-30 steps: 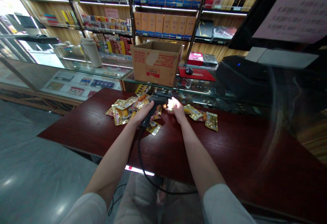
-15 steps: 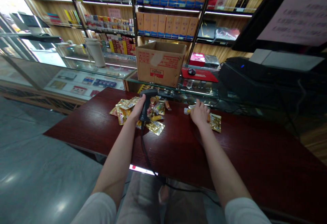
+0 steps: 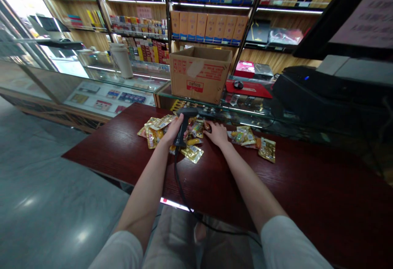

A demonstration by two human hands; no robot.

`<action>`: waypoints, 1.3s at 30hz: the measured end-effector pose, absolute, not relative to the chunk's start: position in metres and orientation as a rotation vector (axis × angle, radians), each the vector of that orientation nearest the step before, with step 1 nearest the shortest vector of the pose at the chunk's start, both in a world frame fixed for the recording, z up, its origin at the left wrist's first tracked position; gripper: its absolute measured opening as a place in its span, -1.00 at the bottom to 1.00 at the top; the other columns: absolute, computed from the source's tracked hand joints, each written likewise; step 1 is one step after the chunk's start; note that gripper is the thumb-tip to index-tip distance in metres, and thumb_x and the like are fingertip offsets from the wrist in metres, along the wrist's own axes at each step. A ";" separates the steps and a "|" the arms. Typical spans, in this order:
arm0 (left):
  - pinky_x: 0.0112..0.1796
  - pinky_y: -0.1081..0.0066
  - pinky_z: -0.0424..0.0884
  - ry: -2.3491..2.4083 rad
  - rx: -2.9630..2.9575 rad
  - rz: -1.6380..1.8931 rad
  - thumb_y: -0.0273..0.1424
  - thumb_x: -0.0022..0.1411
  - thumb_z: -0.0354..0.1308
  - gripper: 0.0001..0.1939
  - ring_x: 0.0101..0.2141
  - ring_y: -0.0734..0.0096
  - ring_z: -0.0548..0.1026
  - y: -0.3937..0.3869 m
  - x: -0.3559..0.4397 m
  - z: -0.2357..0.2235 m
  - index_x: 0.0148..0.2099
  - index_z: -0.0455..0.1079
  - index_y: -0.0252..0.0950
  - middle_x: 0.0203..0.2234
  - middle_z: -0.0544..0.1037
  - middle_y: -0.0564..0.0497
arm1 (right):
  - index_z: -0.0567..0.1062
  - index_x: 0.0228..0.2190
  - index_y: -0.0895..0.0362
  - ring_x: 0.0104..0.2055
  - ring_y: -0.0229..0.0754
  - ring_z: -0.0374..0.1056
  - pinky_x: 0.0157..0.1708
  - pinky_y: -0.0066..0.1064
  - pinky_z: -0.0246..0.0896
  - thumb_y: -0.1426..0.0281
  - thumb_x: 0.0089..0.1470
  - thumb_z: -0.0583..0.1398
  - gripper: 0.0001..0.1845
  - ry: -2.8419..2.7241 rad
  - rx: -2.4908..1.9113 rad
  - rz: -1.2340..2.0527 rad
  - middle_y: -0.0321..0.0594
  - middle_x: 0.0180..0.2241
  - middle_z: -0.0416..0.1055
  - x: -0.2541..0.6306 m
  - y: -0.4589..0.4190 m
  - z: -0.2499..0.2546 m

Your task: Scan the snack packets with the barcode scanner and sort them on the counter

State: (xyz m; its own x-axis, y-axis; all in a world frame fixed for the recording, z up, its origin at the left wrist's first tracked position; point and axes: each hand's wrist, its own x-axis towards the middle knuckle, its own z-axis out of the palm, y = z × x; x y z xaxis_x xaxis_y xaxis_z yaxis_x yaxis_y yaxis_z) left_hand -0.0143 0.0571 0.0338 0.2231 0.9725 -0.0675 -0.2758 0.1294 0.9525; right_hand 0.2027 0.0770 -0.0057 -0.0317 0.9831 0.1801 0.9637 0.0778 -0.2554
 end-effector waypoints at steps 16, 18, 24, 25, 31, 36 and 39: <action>-0.68 0.47 0.20 0.829 1.125 0.932 0.17 0.25 0.13 -0.38 -0.71 0.54 0.30 0.048 0.001 0.030 -0.11 0.43 -0.36 -0.53 0.55 -0.07 | 0.34 -0.24 0.02 -0.32 -0.17 0.56 -0.31 -0.36 0.39 0.17 -0.23 0.39 -0.48 -1.092 -1.055 1.117 -0.32 -0.33 0.56 0.254 0.077 -0.043; -0.67 0.46 0.20 0.820 1.136 0.922 0.16 0.25 0.14 -0.36 -0.70 0.53 0.31 0.047 0.003 0.029 -0.12 0.46 -0.39 -0.51 0.57 -0.10 | 0.30 -0.25 0.01 -0.35 -0.16 0.56 -0.37 -0.40 0.36 0.13 -0.24 0.40 -0.45 -1.102 -1.069 1.104 -0.34 -0.34 0.56 0.249 0.078 -0.045; -0.68 0.46 0.18 0.805 1.092 0.913 0.15 0.26 0.14 -0.34 -0.69 0.53 0.31 0.050 0.005 0.023 -0.06 0.49 -0.42 -0.48 0.58 -0.13 | 0.22 -0.30 0.00 -0.34 -0.13 0.59 -0.42 -0.44 0.35 0.09 -0.27 0.44 -0.37 -1.066 -1.017 1.135 -0.36 -0.36 0.55 0.246 0.080 -0.047; -0.68 0.46 0.17 0.806 1.083 0.907 0.15 0.26 0.14 -0.34 -0.70 0.53 0.30 0.051 0.005 0.022 -0.06 0.49 -0.42 -0.50 0.57 -0.11 | 0.23 -0.30 0.00 -0.32 -0.13 0.60 -0.39 -0.42 0.39 0.10 -0.28 0.46 -0.37 -1.061 -1.003 1.155 -0.37 -0.36 0.55 0.247 0.079 -0.046; -0.70 0.48 0.18 0.785 1.077 0.900 0.16 0.24 0.16 -0.36 -0.71 0.56 0.30 0.049 0.006 0.025 -0.13 0.46 -0.41 -0.51 0.55 -0.07 | 0.29 -0.39 0.03 -0.22 -0.09 0.61 -0.15 -0.21 0.51 0.14 -0.30 0.51 -0.42 -0.985 -0.913 1.287 -0.34 -0.35 0.58 0.254 0.072 -0.035; -0.69 0.48 0.18 0.778 1.129 0.872 0.18 0.23 0.14 -0.37 -0.70 0.56 0.31 0.050 0.007 0.022 -0.22 0.45 -0.38 -0.52 0.54 -0.08 | 0.29 -0.43 0.04 -0.17 -0.11 0.60 0.02 -0.07 0.47 0.19 -0.20 0.49 -0.49 -0.911 -0.885 1.290 -0.30 -0.28 0.61 0.254 0.072 -0.033; -0.69 0.47 0.19 0.804 1.183 0.839 0.23 0.19 0.14 -0.34 -0.70 0.56 0.30 0.052 0.006 0.018 -0.30 0.44 -0.36 -0.51 0.56 -0.10 | 0.28 -0.46 0.04 -0.17 -0.13 0.59 0.10 -0.04 0.42 0.20 -0.17 0.48 -0.51 -0.877 -0.902 1.260 -0.32 -0.31 0.60 0.253 0.074 -0.033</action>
State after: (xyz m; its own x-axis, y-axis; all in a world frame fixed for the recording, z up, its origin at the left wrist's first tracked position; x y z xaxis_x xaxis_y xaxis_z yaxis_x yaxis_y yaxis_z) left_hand 0.0064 0.0519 0.0178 0.4659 0.8802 -0.0905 -0.1280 0.1682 0.9774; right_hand 0.2525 0.0745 -0.0333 0.1015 0.9936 0.0488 -0.3909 0.0849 -0.9165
